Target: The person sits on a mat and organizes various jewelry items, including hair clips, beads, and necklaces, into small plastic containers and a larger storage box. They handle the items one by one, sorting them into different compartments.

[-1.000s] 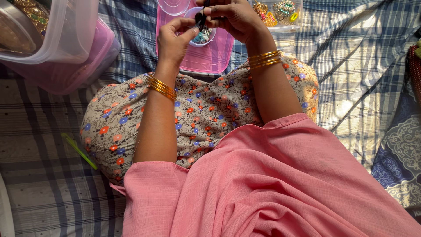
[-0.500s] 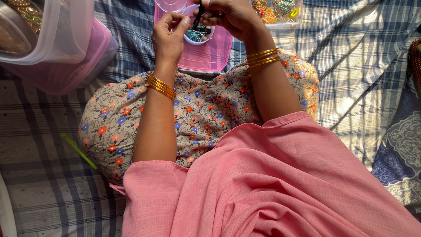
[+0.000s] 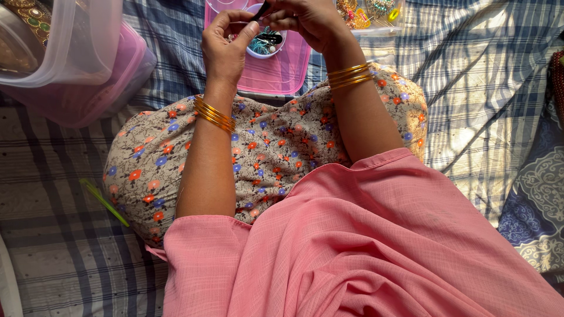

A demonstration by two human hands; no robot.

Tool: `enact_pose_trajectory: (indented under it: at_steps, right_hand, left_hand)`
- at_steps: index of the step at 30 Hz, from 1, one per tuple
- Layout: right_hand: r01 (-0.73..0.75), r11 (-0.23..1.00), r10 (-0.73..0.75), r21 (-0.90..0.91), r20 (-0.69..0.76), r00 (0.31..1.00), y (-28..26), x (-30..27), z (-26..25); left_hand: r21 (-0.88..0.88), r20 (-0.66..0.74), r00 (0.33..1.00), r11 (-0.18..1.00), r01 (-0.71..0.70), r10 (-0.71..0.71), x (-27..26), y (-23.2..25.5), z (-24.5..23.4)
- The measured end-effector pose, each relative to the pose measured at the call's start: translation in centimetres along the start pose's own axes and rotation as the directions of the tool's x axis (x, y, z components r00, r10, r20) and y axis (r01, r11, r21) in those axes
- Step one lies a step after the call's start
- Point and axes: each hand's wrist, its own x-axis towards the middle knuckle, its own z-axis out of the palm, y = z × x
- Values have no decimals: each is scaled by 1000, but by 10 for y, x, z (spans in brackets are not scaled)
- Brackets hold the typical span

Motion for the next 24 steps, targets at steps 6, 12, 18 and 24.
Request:
enact_pose_trajectory:
  at_steps: [6, 12, 18, 24]
  right_hand:
    - [106, 624, -289, -774, -103, 952, 13, 6, 9]
    - [94, -198, -419, -976, 171, 892, 60, 15, 27]
    - [69, -25, -453, -997, 72, 889, 52, 18, 27]
    - [176, 635, -345, -752, -72, 936, 25, 14, -16]
  left_hand:
    - [-138, -112, 994, 990, -9, -7, 4, -8, -3]
    - [-175, -165, 986, 983, -57, 28, 5, -11, -6]
    - [-236, -147, 988, 968, -82, 48, 5, -10, -6]
    - [-243, -81, 997, 969, -37, 18, 6, -11, -3]
